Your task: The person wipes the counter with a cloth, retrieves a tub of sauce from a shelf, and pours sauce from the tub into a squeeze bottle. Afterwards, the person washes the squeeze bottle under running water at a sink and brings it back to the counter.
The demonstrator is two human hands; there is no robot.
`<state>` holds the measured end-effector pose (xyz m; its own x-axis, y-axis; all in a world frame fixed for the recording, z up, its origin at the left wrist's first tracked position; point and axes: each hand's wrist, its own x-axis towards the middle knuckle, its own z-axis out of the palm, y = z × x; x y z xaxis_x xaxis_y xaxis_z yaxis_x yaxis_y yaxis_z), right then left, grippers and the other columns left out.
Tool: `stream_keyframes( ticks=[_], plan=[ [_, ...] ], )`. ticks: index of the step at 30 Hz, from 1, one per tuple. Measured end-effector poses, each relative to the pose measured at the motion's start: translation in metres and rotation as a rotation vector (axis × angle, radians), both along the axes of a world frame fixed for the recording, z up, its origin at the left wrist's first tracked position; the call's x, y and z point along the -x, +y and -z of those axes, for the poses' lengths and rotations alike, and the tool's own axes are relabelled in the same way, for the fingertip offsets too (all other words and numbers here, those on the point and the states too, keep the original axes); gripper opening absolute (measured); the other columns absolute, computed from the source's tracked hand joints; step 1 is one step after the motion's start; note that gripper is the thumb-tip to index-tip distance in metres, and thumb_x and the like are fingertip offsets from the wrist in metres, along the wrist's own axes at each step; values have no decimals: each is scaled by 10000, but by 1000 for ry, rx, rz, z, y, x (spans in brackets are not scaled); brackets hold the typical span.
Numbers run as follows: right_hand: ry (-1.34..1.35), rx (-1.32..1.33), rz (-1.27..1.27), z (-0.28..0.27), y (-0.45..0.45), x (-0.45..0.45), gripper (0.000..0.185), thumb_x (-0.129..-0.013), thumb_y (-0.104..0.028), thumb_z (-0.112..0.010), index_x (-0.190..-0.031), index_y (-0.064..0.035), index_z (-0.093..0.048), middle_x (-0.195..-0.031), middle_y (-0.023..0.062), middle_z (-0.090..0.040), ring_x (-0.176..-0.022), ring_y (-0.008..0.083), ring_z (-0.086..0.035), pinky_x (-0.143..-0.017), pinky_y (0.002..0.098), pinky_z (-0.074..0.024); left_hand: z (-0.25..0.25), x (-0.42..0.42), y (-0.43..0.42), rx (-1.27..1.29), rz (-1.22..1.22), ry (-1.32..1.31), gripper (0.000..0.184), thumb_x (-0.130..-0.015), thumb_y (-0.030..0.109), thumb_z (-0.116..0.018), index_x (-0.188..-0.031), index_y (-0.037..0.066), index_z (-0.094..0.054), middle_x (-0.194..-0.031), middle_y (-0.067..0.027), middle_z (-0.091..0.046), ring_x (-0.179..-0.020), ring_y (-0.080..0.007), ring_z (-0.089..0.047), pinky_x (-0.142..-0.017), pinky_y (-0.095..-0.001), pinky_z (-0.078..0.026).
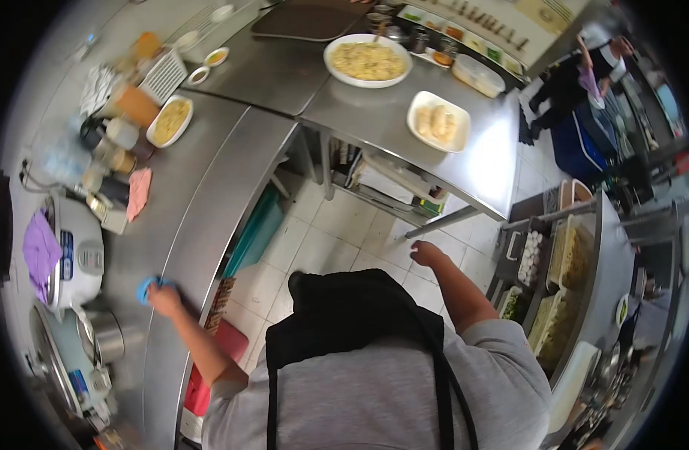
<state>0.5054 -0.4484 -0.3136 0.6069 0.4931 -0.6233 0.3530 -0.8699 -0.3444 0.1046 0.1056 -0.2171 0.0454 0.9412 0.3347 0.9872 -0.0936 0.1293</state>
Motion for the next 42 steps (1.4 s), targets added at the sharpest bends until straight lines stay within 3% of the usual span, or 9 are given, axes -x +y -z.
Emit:
stream_keyframes(
  ticks=[7, 12, 16, 20, 25, 26, 29, 33, 42],
  plan=[
    [647, -585, 498, -113, 78, -2, 453, -825, -382, -488, -1146, -63, -477, -967, 94, -572, -834, 204, -578, -725, 343, -463, -31, -274, -124, 416, 831, -829, 249, -818, 114, -495, -1029, -16, -523, -988, -143, -566, -935, -255, -529, -829, -338, -398],
    [1061, -1316, 1067, -176, 140, -17, 492, -847, -441, -438, -1181, -79, -421, -968, 87, -552, -900, 206, -542, -765, 337, -441, -78, -361, -281, 880, 1531, -805, 335, -767, 60, -551, -1086, 10, -464, -1017, -114, -535, -959, -230, -518, -840, -320, -397],
    [679, -1177, 1081, -167, 119, -55, 347, -834, -308, -515, -1056, -41, -510, -930, 70, -570, -802, 156, -553, -727, 291, -454, -59, -412, -277, 1281, 1823, -810, 334, -775, 71, -548, -1095, 28, -463, -1051, -105, -527, -953, -207, -535, -839, -306, -409],
    [122, -751, 1065, -220, 69, -84, 309, -853, -297, -498, -986, -25, -562, -813, 52, -595, -724, 117, -549, -683, 253, -442, -55, -479, -232, 1513, 1389, -789, 317, -851, 238, -483, -1095, 36, -459, -898, -41, -549, -712, -106, -545, -674, -255, -446],
    [-501, -816, 1127, -217, 6, -161, 385, -878, -351, -416, -964, -4, -560, -817, 71, -601, -747, 162, -552, -677, 277, -425, -57, -540, -254, 1766, 1410, -384, 449, -856, 355, -437, -1155, 30, -352, -831, -90, -538, -568, -118, -521, -497, -267, -442],
    [-423, -871, 1253, -209, -3, -179, 362, -875, -323, -424, -942, 4, -564, -808, 97, -600, -749, 193, -553, -684, 301, -422, -57, -549, -262, 1787, 1438, -368, 472, -856, 365, -431, -1169, 28, -326, -829, -103, -536, -553, -124, -522, -467, -270, -439],
    [-1086, -227, 673, -184, -26, -221, 297, -836, -253, -464, -926, 12, -562, -796, 140, -584, -724, 230, -547, -671, 325, -416, -50, -572, -272, 1735, 1421, -260, 470, -859, 288, -404, -1215, 16, -261, -804, -129, -536, -541, -142, -528, -434, -275, -437],
    [-781, -468, 971, -197, 10, -252, 204, -775, -151, -533, -912, -10, -588, -764, 168, -595, -694, 256, -572, -647, 322, -440, -23, -606, -269, 1386, 1611, -266, 391, -828, 216, -397, -1173, 37, -345, -850, -221, -579, -773, -353, -570, -645, -424, -463],
    [-275, -668, 558, -196, 66, -302, 210, -819, -193, -519, -847, 1, -594, -719, 113, -582, -667, 187, -530, -646, 299, -432, -52, -640, -258, 976, 1831, -199, 311, -834, 192, -369, -1089, 79, -506, -925, -194, -580, -843, -354, -557, -745, -426, -434]
  ],
)
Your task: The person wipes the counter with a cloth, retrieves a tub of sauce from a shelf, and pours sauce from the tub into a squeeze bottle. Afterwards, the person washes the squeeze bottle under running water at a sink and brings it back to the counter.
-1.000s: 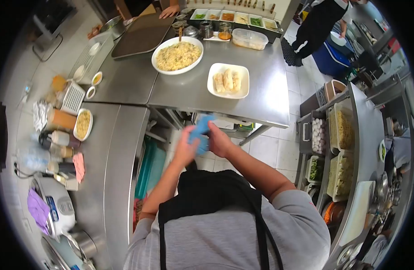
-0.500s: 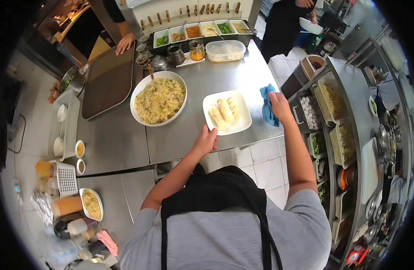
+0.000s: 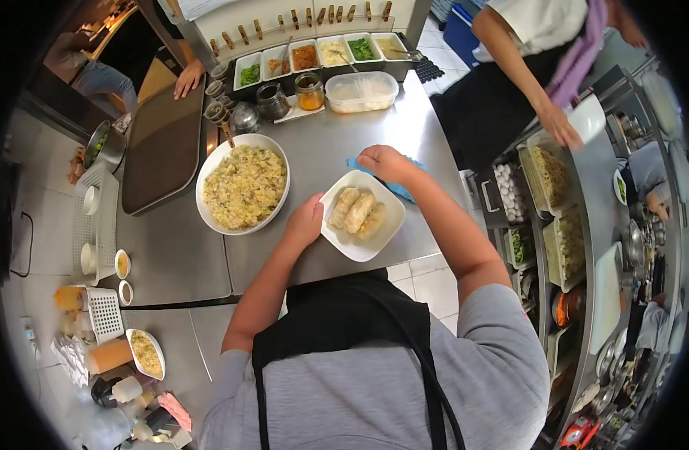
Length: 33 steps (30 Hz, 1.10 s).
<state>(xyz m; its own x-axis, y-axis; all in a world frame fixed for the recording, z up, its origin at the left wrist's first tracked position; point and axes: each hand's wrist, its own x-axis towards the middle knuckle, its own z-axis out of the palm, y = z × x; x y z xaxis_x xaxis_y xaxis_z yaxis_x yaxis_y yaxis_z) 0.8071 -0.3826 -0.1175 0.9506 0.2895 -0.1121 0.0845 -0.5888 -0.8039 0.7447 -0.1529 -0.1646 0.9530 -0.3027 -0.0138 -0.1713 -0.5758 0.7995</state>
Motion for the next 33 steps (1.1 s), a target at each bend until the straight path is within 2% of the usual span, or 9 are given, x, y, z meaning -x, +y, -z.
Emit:
stream_keyframes(
  ticks=[4, 8, 17, 18, 21, 24, 27, 30, 33],
  plan=[
    [-9, 16, -146, -5, 18, -1, 94, -751, -114, -557, -784, -33, -589, -781, 120, -583, -726, 210, -560, -668, 302, -446, 1, -2, 0, -18, 5, 22, 307, -831, 187, -374, -1083, 76, -509, -922, -196, -580, -835, -357, -558, -741, -427, -436],
    [-377, 350, -293, 5, 29, 4, 55, -695, -94, -562, -735, -59, -548, -826, 100, -532, -763, 270, -542, -675, 356, -447, -4, 0, -1, -48, -1, 15, 308, -828, 180, -375, -1087, 77, -504, -919, -200, -579, -831, -360, -558, -738, -433, -436],
    [-91, 438, 20, -2, 23, 8, 118, -694, -97, -535, -809, -88, -560, -901, 103, -577, -830, 274, -558, -691, 377, -443, -8, 27, -10, 1, -95, 34, 314, -824, 181, -377, -1093, 60, -484, -895, -213, -575, -800, -394, -548, -720, -456, -427],
    [-71, 471, 14, -3, 22, 7, 121, -694, -110, -543, -811, -89, -564, -885, 97, -587, -822, 269, -563, -686, 377, -445, -4, 29, -12, 49, -122, 10, 309, -825, 192, -383, -1082, 59, -491, -887, -215, -576, -793, -398, -547, -712, -459, -426],
    [-35, 532, -40, -8, 27, 8, 135, -691, -152, -566, -813, -96, -574, -826, 80, -608, -795, 259, -575, -667, 377, -449, -6, 11, -11, -164, 10, 201, 305, -826, 251, -418, -1008, 31, -523, -836, -222, -575, -811, -375, -551, -695, -422, -423],
    [-53, 508, -145, -10, 41, 3, 151, -683, -196, -589, -804, -105, -580, -772, 67, -610, -766, 255, -580, -644, 373, -452, -23, -23, -21, -132, -2, 95, 305, -829, 289, -428, -923, 17, -530, -800, -221, -567, -792, -385, -540, -665, -432, -417],
    [-34, 513, -210, -7, 41, -1, 151, -689, -221, -591, -796, -115, -582, -768, 58, -610, -761, 241, -582, -620, 364, -455, -19, -43, -26, -176, 156, 65, 282, -838, 268, -410, -844, 4, -512, -778, -232, -551, -769, -404, -521, -647, -444, -408],
    [-61, 591, -143, -11, 23, 8, 134, -703, -212, -574, -791, -111, -575, -765, 64, -609, -756, 246, -583, -621, 371, -456, -14, -38, -24, -133, 122, -76, 254, -842, 233, -398, -790, 1, -489, -754, -237, -536, -739, -418, -501, -622, -456, -393],
    [-41, 645, 135, -13, 6, 25, 120, -712, -197, -558, -789, -105, -566, -766, 77, -607, -751, 252, -585, -626, 381, -457, -7, -27, -18, -88, 3, -74, 248, -845, 218, -386, -780, 2, -489, -754, -234, -535, -738, -413, -503, -620, -458, -385]
  ],
)
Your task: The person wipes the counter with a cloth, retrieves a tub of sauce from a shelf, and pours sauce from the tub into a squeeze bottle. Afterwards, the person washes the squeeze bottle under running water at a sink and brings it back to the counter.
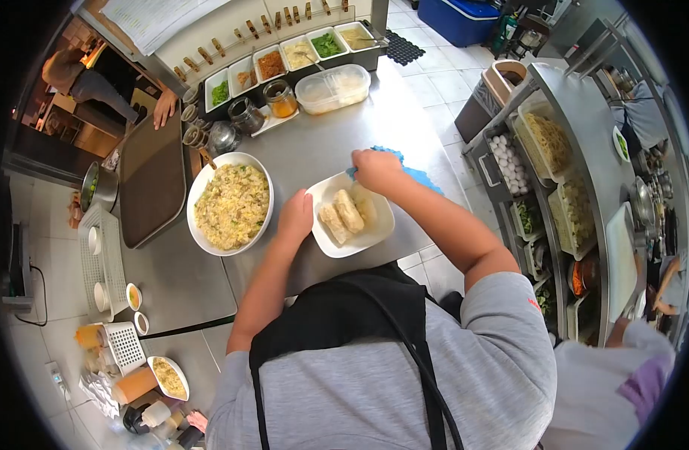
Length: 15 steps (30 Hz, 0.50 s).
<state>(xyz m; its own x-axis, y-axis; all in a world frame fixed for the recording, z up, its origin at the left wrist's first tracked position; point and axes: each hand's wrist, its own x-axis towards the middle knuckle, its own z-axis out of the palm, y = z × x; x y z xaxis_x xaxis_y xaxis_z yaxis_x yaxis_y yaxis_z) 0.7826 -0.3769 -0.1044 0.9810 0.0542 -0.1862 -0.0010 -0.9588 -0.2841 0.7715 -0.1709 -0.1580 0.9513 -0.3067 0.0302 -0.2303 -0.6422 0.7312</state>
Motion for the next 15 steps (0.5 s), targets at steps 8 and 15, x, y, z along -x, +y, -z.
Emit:
stream_keyframes(
  ticks=[8, 15],
  plan=[
    [-4, -256, -181, 19, 6, -17, 136, -714, -193, -558, -813, -101, -574, -786, 79, -612, -753, 258, -580, -635, 382, -450, -13, 12, 5, -105, 29, 204, 312, -812, 318, -431, -813, 18, -514, -773, -222, -564, -750, -405, -522, -649, -466, -401],
    [98, -117, -334, 0, 24, -19, 147, -707, -193, -576, -827, -108, -581, -793, 72, -605, -766, 248, -578, -652, 371, -453, -7, 1, -7, -195, 56, 91, 289, -837, 266, -378, -830, 12, -515, -785, -228, -567, -745, -410, -530, -663, -487, -406]
  ],
)
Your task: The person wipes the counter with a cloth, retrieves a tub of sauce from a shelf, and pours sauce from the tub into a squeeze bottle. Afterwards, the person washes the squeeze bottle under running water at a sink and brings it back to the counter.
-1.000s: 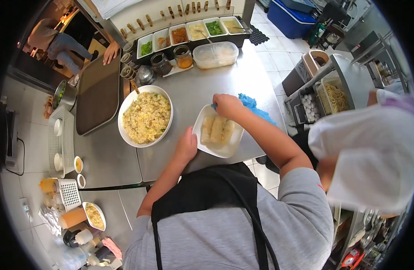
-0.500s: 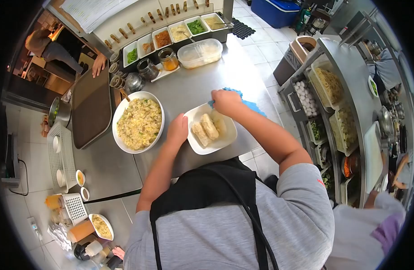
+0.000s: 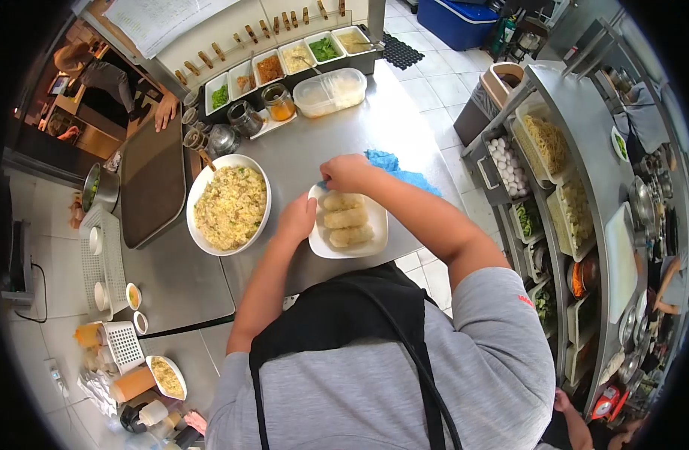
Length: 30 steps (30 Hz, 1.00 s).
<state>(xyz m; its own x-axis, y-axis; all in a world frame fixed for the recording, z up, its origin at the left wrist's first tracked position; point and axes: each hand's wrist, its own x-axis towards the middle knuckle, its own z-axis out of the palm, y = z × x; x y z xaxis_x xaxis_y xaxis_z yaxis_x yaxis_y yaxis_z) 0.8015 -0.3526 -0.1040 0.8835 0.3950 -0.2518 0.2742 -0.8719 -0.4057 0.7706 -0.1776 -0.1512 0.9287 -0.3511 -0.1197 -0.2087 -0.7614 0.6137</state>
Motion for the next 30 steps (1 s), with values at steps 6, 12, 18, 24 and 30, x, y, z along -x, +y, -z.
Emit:
stream_keyframes(
  ticks=[6, 12, 18, 24, 30],
  plan=[
    [-158, 151, 326, 7, -29, 30, 114, -730, -199, -566, -806, -115, -556, -854, 53, -577, -791, 246, -576, -649, 367, -459, 5, 28, 3, 61, -175, 41, 314, -832, 278, -384, -848, -5, -521, -813, -234, -562, -785, -411, -526, -674, -456, -408],
    [-191, -125, 59, 12, -21, 14, 82, -728, -154, -543, -786, -96, -545, -836, 68, -563, -803, 250, -563, -647, 372, -452, -7, 10, 7, 151, -19, 117, 309, -833, 291, -386, -829, 13, -523, -822, -223, -569, -797, -400, -533, -689, -461, -413],
    [-96, -62, 275, 7, -21, 9, 148, -706, -179, -563, -822, -87, -577, -814, 97, -603, -769, 272, -577, -663, 373, -458, 4, 2, 10, 77, 85, 120, 288, -842, 245, -380, -912, 6, -524, -826, -228, -564, -798, -385, -534, -688, -422, -410],
    [-82, 44, 414, 14, -48, 40, 173, -665, -199, -582, -747, -49, -606, -715, 125, -612, -683, 291, -584, -625, 378, -464, -8, 24, 2, 93, -69, 105, 259, -845, 217, -364, -907, 14, -511, -858, -232, -562, -838, -398, -521, -711, -449, -411],
    [150, -149, 501, -13, -97, 62, 187, -677, -201, -595, -744, -33, -638, -708, 167, -609, -685, 274, -598, -609, 358, -470, 10, 37, 4, 222, -160, -8, 334, -850, 205, -353, -1101, 25, -480, -954, -228, -559, -878, -384, -531, -759, -433, -410]
  ],
)
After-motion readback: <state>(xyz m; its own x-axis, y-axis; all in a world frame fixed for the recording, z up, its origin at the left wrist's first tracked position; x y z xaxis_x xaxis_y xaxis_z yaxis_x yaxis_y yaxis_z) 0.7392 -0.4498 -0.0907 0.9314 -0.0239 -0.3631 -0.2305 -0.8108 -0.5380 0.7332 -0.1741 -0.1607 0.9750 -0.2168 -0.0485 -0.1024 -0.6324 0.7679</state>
